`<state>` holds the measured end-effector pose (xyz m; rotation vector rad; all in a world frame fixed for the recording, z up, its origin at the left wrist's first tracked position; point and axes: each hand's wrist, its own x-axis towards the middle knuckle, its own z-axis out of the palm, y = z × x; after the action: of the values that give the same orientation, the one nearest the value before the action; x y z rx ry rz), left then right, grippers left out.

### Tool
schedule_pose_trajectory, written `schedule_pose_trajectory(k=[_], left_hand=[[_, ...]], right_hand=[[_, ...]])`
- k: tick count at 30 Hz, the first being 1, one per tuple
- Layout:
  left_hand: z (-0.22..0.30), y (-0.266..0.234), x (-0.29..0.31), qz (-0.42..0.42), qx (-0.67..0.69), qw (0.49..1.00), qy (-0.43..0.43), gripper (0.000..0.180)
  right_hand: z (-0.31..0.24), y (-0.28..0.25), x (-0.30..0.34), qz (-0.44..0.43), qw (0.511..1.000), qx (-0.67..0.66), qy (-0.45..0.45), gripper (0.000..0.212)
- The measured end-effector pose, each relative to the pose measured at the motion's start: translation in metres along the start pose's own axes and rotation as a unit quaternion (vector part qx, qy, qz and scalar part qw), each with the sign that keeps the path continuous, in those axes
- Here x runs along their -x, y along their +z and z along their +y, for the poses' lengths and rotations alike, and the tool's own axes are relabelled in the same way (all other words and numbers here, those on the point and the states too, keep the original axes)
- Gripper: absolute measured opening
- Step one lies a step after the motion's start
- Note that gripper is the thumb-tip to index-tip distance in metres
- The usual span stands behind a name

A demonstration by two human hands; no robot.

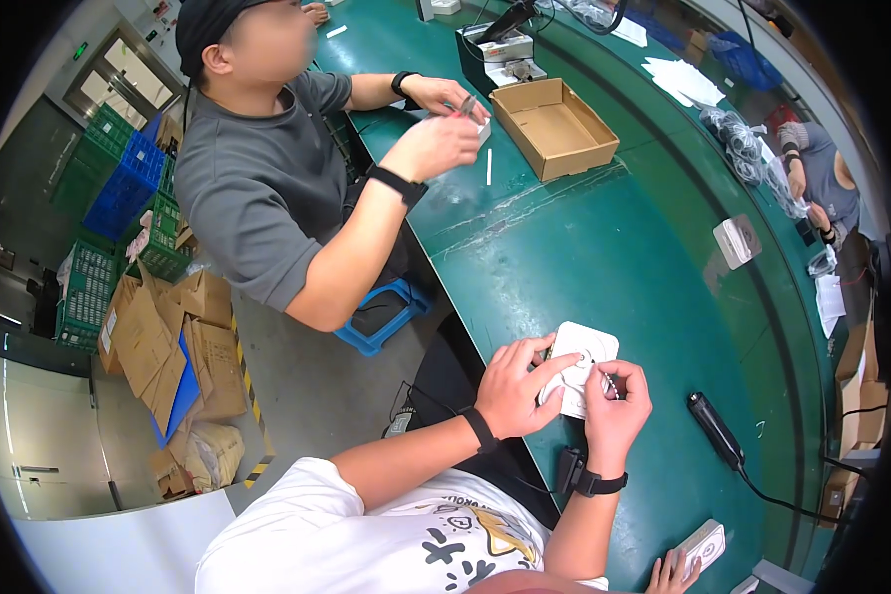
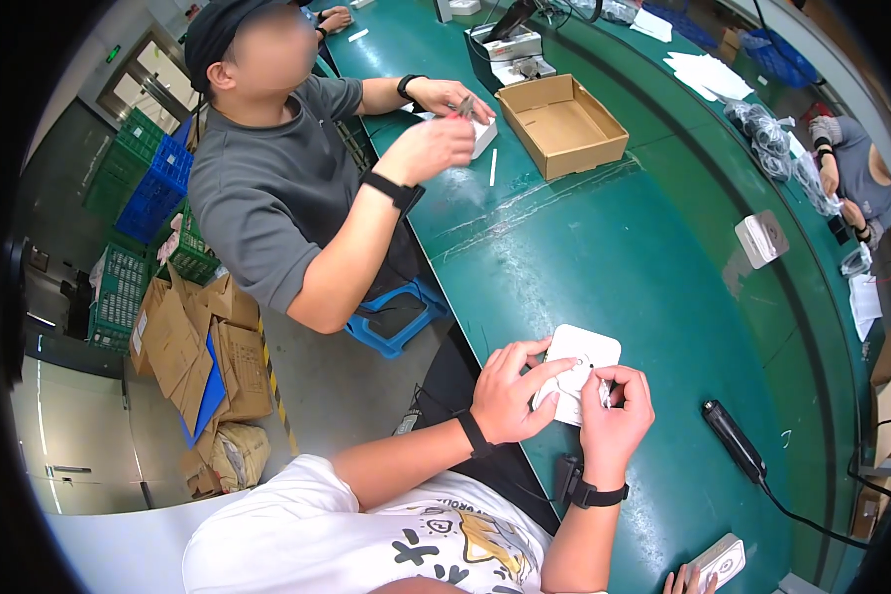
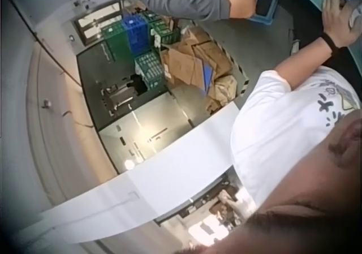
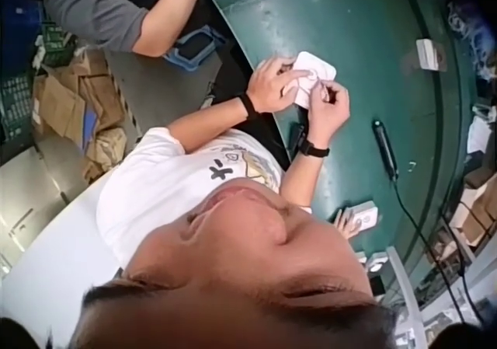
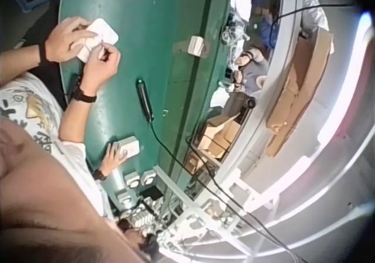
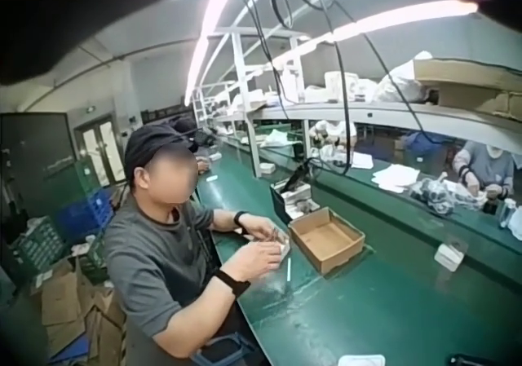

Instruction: Manually assembling small white plastic electronic component housings at a workbench.

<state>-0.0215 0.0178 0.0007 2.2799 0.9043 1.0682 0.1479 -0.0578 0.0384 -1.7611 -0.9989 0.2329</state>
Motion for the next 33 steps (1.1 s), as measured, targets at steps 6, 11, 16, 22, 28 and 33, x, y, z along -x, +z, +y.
schedule_pose_trajectory(k=[6, 11, 16, 22, 28, 33], left_hand=[[0.0, -0.002, 0.005, -0.003, -0.002, 1.0, 0.0, 0.058], [0.001, -0.001, 0.01, -0.004, 0.006, 1.0, -0.002, 0.057], [-0.006, -0.003, 0.007, -0.032, 0.002, 0.999, 0.021, 0.056], [-0.009, -0.019, 0.017, -0.065, 0.009, 0.997, 0.038, 0.055], [-0.014, 0.001, 0.033, -0.043, 0.022, 0.997, 0.055, 0.054], [-0.013, 0.0, 0.037, -0.04, 0.009, 0.997, 0.063, 0.055]], right_hand=[[-0.006, 0.002, -0.002, -0.023, 0.999, -0.012, 0.036, 0.013], [-0.009, -0.011, 0.003, -0.041, 0.999, 0.008, -0.006, 0.013], [-0.015, -0.015, 0.004, -0.04, 0.998, 0.007, 0.046, 0.011], [-0.026, -0.02, 0.0, -0.061, 0.997, 0.054, 0.007, 0.011], [-0.017, -0.021, 0.016, -0.061, 0.996, 0.058, -0.005, 0.014], [-0.023, -0.034, 0.018, -0.071, 0.994, 0.078, -0.037, 0.014]])
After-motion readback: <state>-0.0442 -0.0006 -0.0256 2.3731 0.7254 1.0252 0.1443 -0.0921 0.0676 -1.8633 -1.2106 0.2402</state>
